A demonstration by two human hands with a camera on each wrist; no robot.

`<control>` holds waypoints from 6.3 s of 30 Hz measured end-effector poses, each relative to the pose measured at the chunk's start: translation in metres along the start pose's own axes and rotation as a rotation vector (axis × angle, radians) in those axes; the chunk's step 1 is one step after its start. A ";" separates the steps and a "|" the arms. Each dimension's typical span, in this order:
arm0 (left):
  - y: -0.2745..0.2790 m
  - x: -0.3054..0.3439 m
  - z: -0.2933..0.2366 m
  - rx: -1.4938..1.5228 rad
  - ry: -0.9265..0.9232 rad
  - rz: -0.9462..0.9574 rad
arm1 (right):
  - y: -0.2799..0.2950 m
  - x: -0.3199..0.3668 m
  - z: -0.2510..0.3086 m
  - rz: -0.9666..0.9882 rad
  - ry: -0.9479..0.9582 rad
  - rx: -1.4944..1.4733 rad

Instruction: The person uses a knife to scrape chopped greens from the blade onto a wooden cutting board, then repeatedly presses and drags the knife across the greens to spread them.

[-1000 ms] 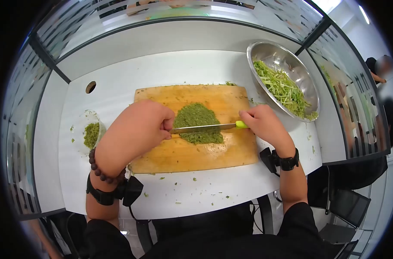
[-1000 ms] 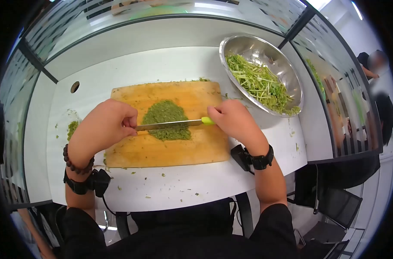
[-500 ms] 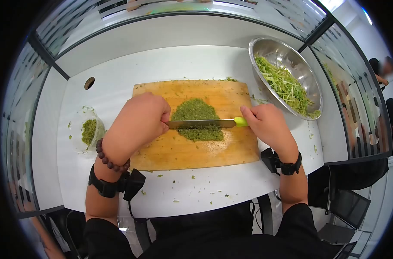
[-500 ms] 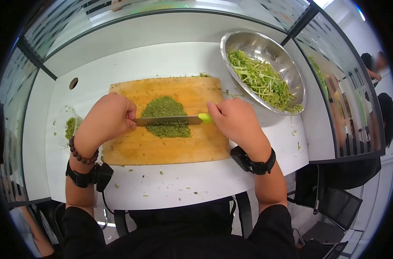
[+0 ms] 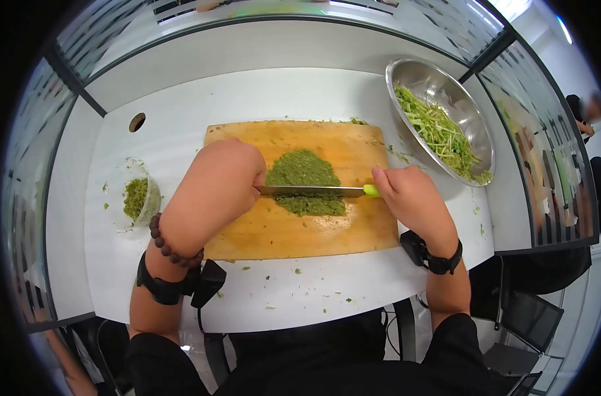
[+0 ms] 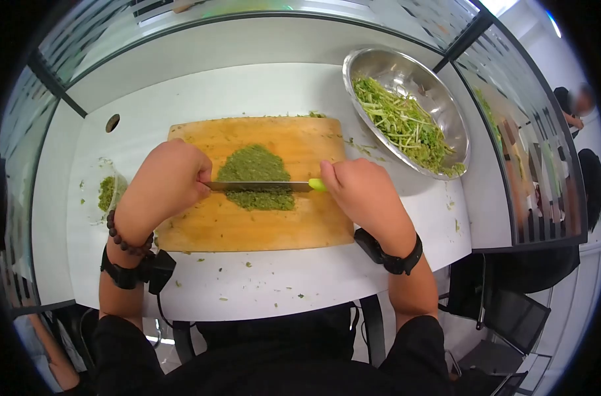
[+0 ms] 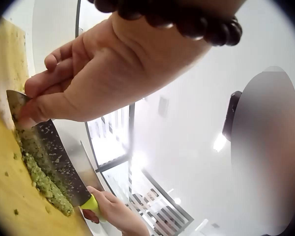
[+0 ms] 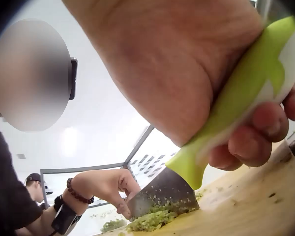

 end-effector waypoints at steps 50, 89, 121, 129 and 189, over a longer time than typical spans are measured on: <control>0.016 -0.009 0.013 -0.051 0.122 -0.006 | 0.019 -0.004 -0.036 -0.089 -0.256 -0.222; 0.010 -0.020 0.028 -0.072 0.148 -0.327 | 0.027 -0.004 -0.024 -0.225 -0.162 -0.270; 0.009 -0.020 0.031 -0.096 0.067 -0.359 | 0.013 -0.013 -0.020 -0.168 0.197 -0.236; 0.013 -0.008 0.025 -0.068 0.120 -0.093 | 0.021 -0.006 -0.015 -0.086 0.161 -0.280; 0.108 0.023 0.020 0.362 0.090 -0.430 | 0.001 -0.006 -0.040 -0.100 -0.168 -0.446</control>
Point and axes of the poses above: each hand's wrist, its own x-axis away from the middle knuckle, its own y-axis out of the back of the hand, z = x × y, the point moved 8 cm from there along -x, towards the middle knuckle, and after that the axes turned 5 degrees about z, right-handed, at the moved point
